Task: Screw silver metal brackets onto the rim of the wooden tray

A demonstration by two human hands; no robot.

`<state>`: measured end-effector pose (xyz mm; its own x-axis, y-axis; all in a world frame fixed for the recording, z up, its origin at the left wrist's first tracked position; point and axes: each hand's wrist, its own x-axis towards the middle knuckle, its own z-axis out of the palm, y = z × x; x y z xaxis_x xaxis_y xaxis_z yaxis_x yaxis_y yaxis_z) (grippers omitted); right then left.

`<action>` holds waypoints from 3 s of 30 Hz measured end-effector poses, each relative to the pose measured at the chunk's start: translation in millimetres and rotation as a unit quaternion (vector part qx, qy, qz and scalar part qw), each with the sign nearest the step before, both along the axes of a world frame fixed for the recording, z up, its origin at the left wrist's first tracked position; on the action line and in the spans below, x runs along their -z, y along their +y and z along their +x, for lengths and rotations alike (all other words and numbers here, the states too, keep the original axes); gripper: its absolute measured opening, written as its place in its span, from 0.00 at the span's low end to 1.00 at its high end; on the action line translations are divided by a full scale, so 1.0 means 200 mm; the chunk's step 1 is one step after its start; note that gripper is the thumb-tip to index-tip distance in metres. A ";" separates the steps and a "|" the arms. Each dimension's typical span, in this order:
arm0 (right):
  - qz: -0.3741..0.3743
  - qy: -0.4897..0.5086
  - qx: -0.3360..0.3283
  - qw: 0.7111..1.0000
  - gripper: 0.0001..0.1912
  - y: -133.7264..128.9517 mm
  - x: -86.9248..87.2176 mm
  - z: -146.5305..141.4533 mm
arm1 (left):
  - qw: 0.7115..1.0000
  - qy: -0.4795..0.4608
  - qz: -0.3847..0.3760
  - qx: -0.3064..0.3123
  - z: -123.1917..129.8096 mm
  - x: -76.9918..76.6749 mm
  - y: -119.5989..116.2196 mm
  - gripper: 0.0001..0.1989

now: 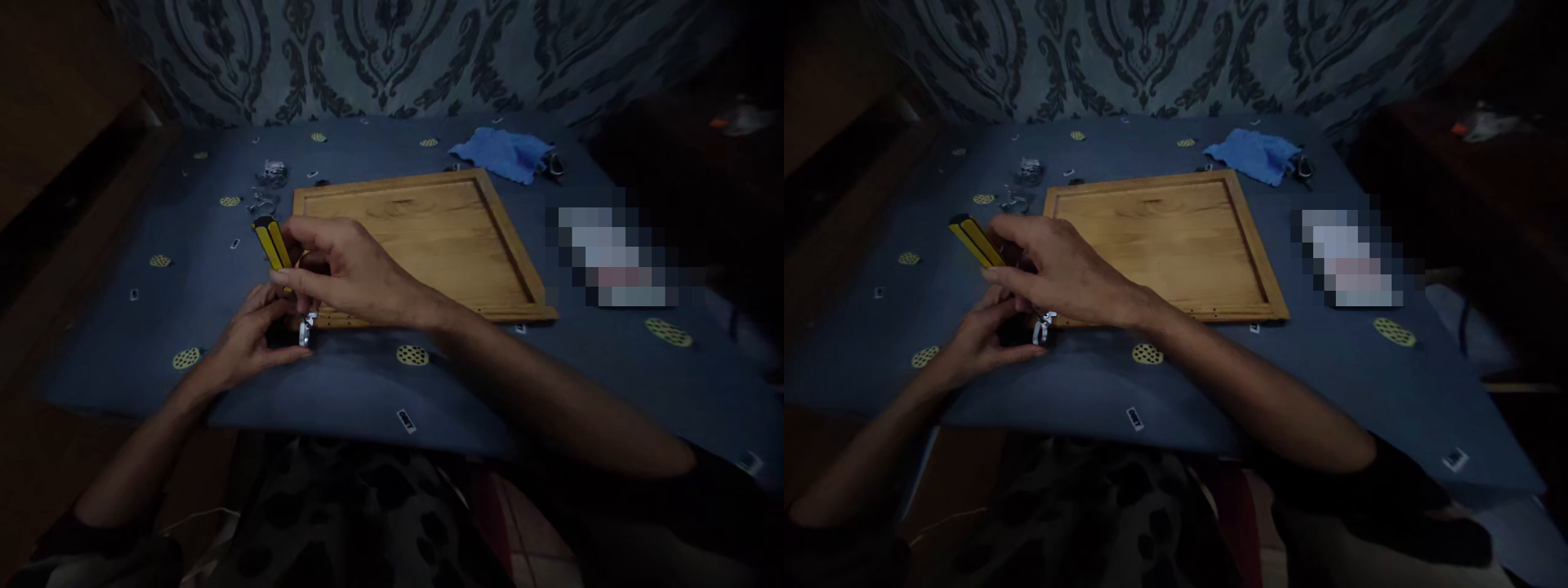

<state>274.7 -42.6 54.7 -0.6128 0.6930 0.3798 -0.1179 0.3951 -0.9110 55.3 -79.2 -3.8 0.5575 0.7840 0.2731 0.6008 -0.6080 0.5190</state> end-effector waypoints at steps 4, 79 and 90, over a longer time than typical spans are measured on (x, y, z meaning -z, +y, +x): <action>0.009 0.009 0.001 1.000 0.06 0.00 0.01 0.00 | 1.000 0.005 0.005 0.004 0.00 0.00 0.00 0.29; 0.009 0.006 0.057 0.998 0.14 -0.01 -0.01 -0.02 | 0.999 0.026 -0.037 -0.025 0.00 -0.03 0.00 0.28; -0.003 -0.042 -0.005 0.999 0.10 0.00 -0.05 0.01 | 0.999 0.022 -0.032 -0.031 0.00 -0.01 0.00 0.28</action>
<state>276.7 -42.2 63.8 -0.6489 0.6893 0.3223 -0.0449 0.3881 -0.9205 55.6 -80.1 -1.4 0.5183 0.8320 0.1980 0.6583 -0.5359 0.5286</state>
